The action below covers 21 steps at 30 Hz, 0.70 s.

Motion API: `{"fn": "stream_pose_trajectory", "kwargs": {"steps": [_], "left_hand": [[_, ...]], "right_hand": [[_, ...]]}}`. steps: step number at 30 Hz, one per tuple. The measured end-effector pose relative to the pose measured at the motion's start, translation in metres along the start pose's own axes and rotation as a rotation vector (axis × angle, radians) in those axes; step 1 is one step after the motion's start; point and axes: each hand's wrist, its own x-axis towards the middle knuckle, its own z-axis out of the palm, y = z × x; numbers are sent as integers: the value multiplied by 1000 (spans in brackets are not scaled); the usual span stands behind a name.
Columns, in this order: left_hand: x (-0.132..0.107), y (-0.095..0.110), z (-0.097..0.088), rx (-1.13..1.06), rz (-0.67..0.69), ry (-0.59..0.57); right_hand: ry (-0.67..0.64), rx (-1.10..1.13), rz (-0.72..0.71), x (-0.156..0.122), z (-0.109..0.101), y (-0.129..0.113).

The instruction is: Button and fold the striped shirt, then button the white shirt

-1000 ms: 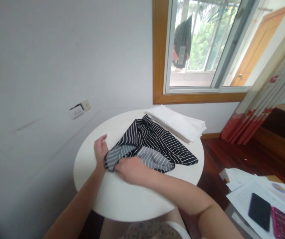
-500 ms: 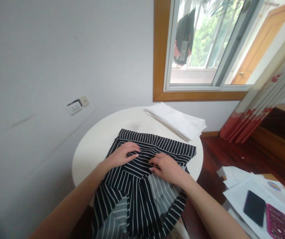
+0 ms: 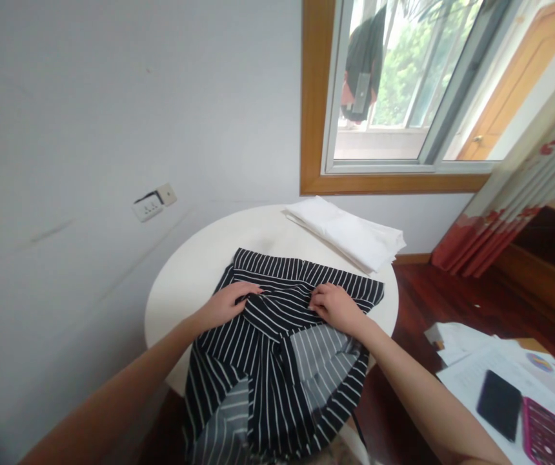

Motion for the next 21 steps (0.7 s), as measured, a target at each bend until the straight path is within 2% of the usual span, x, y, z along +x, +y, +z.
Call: {"fn": "stream_pose_trajectory", "kwargs": {"steps": [3,6,9,13,18,21], "left_hand": [[7,21,-16,-132,-64,67],[12,47,-38,-178,-96,174],[20,75,-60,-379,-160,222],[25,111,-92,-616,-243,262],[20,148,-133,-678,-286,439],[33,145,-148,-751,-259,549]], "right_hand": [[26,195,-49,-1,-19,-9],[-5,269,-126,-11,-33,-34],[11,217,-203,-16,-31,-63],[185,246,-129,-12,-26,-87],[226,573,-113,-13,-48,-84],[375,839,-76,2,-64,-60]]}}
